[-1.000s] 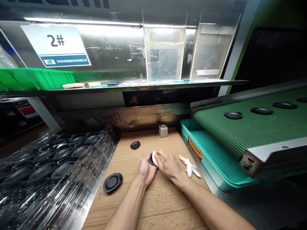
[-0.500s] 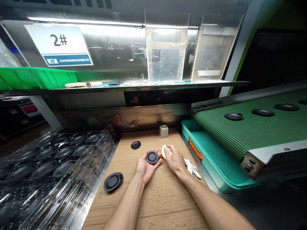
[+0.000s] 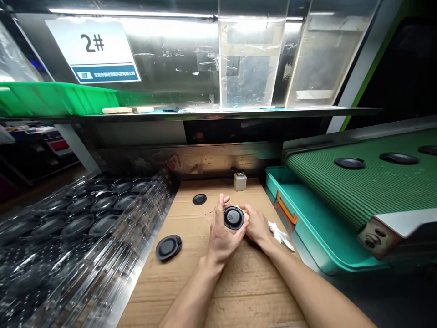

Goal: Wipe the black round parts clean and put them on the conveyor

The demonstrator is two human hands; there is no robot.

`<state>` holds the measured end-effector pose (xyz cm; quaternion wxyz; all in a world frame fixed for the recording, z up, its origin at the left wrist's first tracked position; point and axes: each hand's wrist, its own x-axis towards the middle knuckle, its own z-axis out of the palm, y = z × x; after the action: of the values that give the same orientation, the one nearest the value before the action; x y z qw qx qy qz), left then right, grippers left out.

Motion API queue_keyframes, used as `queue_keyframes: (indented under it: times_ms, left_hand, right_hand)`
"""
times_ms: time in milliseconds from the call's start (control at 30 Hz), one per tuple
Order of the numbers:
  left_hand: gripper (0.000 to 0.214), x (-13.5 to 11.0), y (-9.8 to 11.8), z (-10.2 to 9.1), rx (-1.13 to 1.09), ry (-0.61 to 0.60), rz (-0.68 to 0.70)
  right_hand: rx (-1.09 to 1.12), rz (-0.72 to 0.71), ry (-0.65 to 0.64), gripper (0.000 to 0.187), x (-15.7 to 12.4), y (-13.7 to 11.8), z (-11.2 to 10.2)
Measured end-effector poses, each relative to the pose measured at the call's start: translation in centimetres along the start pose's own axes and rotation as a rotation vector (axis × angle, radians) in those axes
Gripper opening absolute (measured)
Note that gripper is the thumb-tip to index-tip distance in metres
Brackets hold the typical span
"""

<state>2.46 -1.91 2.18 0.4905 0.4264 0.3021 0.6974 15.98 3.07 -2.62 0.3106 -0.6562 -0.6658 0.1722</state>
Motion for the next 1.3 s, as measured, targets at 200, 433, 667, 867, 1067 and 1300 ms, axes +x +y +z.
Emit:
queue_keyframes:
  times_ms: [200,433,667,867,1067,1300]
  left_hand:
    - [0.088,-0.1,-0.5,-0.3,0.017,-0.032,0.015]
    - [0.081,-0.1,-0.2,-0.2,0.024,-0.024,-0.004]
    - [0.079,0.1,-0.9,-0.5,0.107,-0.053,0.052]
    - [0.089,1.2,-2.3,-2.3,0.24,-0.11,0.034]
    - [0.093,0.9,-2.8,-2.4,0.267,-0.31,-0.014]
    - [0.063,1.7,-4.0,-2.9,0.245,-0.126,-0.143]
  right_hand:
    - [-0.005,-0.011,-0.018,0.032,0.0,0.2,0.1]
    - [0.013,-0.005,-0.009,0.034,-0.1,0.2,0.0]
    - [0.068,-0.017,0.018,0.033,0.1,0.4,0.3]
    - [0.47,0.001,0.106,0.048,0.3,-0.4,-1.0]
    - [0.466,-0.166,-0.118,0.043,0.2,-0.6,-1.9]
    - [0.573,-0.112,-0.014,0.044,0.2,-0.6,-2.3]
